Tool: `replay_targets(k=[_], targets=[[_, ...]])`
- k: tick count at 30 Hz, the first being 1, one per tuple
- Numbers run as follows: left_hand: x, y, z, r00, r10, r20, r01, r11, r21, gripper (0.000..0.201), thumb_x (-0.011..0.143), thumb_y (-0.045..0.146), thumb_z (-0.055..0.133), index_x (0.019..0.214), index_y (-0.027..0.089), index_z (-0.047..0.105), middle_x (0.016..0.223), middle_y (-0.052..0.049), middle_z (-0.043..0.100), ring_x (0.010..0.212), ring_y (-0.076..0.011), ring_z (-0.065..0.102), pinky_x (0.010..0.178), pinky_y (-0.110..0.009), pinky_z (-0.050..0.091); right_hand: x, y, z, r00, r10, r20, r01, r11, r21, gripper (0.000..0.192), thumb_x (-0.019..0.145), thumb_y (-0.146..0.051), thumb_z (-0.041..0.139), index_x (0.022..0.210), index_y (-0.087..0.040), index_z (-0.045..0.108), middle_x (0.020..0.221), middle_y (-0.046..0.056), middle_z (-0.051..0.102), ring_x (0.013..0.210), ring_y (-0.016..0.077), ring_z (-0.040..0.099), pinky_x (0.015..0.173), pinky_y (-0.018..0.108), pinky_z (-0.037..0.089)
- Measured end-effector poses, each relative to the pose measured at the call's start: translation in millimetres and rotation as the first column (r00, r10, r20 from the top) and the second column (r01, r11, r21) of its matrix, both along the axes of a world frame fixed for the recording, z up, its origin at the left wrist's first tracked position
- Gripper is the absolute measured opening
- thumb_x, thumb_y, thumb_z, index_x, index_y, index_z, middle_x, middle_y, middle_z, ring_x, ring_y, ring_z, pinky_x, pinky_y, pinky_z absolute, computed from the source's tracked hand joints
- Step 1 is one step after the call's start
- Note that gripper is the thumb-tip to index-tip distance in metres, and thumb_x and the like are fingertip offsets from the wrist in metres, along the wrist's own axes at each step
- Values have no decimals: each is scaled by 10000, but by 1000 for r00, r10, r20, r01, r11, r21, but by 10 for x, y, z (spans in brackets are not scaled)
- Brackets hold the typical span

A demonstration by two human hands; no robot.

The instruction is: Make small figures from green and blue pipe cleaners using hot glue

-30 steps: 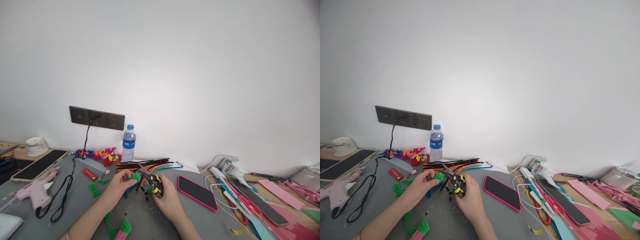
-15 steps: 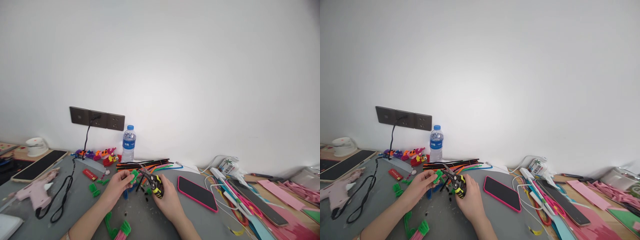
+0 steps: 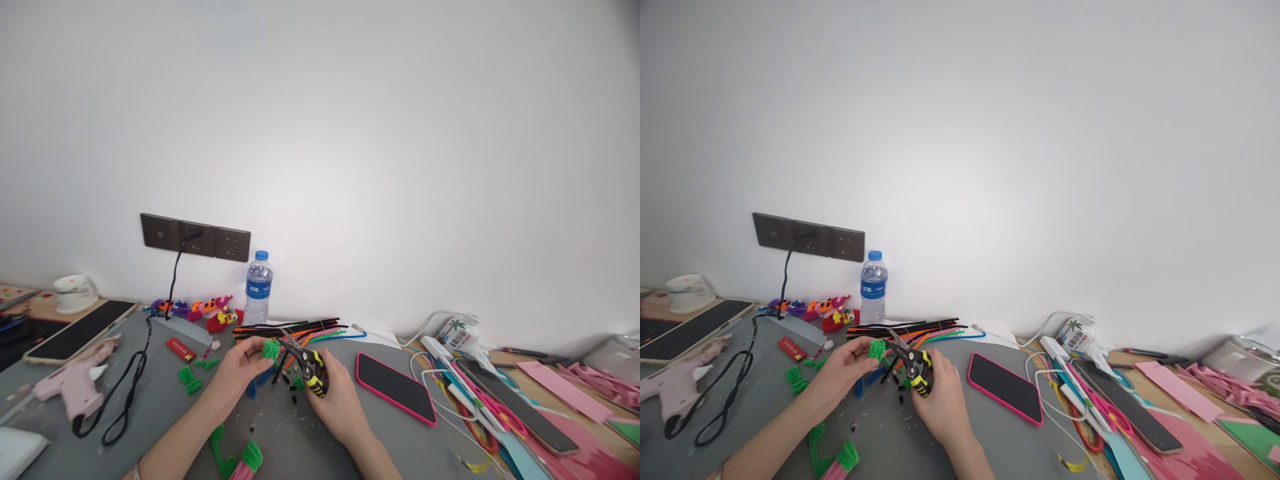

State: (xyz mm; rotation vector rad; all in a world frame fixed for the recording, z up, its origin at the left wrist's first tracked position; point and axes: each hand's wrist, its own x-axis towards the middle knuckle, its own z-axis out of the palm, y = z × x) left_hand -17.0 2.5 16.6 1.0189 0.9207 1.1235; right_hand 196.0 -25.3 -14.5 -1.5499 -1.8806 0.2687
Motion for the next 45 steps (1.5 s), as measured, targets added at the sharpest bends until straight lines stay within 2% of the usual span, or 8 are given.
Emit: replay_targets(k=[8, 16, 21, 24, 28, 34, 39, 45], targets=[[-44, 77, -124, 989, 21, -144, -1, 991, 136, 236, 609, 264, 827, 803, 201, 707, 890, -72, 742, 932, -280, 664, 828, -343, 510, -11, -22, 61, 994, 36, 101, -29, 997, -71, 270, 654, -140, 542, 908, -228, 518, 877, 42, 657, 848, 260, 609, 709, 298, 433], [-71, 153, -258, 990, 44, -137, -10, 971, 239, 227, 621, 242, 815, 818, 195, 714, 871, -73, 751, 884, -274, 687, 823, -373, 543, -2, -28, 82, 987, 50, 151, -37, 995, -94, 243, 645, -112, 524, 859, -226, 502, 863, 30, 643, 814, 241, 591, 680, 271, 392], [-72, 153, -277, 978, 66, -198, -7, 959, 283, 207, 637, 257, 780, 827, 194, 726, 882, -65, 749, 877, -268, 698, 837, -390, 567, 23, -13, 81, 989, 44, 145, -30, 995, -100, 275, 639, -92, 513, 883, -217, 516, 906, 45, 653, 854, 249, 591, 712, 279, 377], [-71, 152, -293, 972, 91, -214, -22, 952, 307, 207, 637, 264, 761, 829, 194, 731, 896, -61, 744, 869, -263, 704, 829, -394, 582, 34, -9, 83, 987, 49, 150, -31, 992, -123, 255, 642, -84, 510, 856, -222, 504, 860, 24, 665, 794, 230, 600, 698, 266, 353], [-75, 168, -317, 972, 131, -195, -64, 947, 315, 213, 597, 250, 770, 797, 184, 742, 886, -70, 749, 857, -270, 713, 823, -404, 592, 28, -6, 94, 986, 64, 154, -43, 989, -139, 239, 637, -72, 506, 818, -227, 485, 789, 0, 658, 734, 212, 594, 664, 248, 330], [-83, 179, -312, 979, 113, -171, -51, 942, 331, 199, 603, 214, 761, 801, 190, 761, 895, -65, 762, 863, -260, 723, 830, -392, 595, 37, 6, 98, 989, 63, 135, -48, 992, -114, 300, 620, -77, 514, 881, -226, 502, 915, 39, 656, 850, 245, 586, 710, 267, 358], [-68, 160, -301, 985, 118, -129, -64, 929, 365, 194, 611, 203, 761, 805, 193, 771, 889, -63, 760, 858, -254, 722, 816, -375, 599, 42, 0, 94, 983, 94, 160, -71, 987, -143, 258, 630, -58, 489, 819, -230, 451, 810, 11, 640, 734, 213, 568, 625, 238, 332], [-51, 143, -283, 983, 139, -121, -89, 932, 350, 202, 582, 202, 792, 783, 193, 775, 837, -53, 757, 792, -243, 722, 763, -357, 610, 22, -8, 85, 980, 37, 198, -25, 998, -63, 255, 618, -68, 501, 804, -233, 441, 769, 5, 639, 695, 208, 559, 606, 233, 314]])
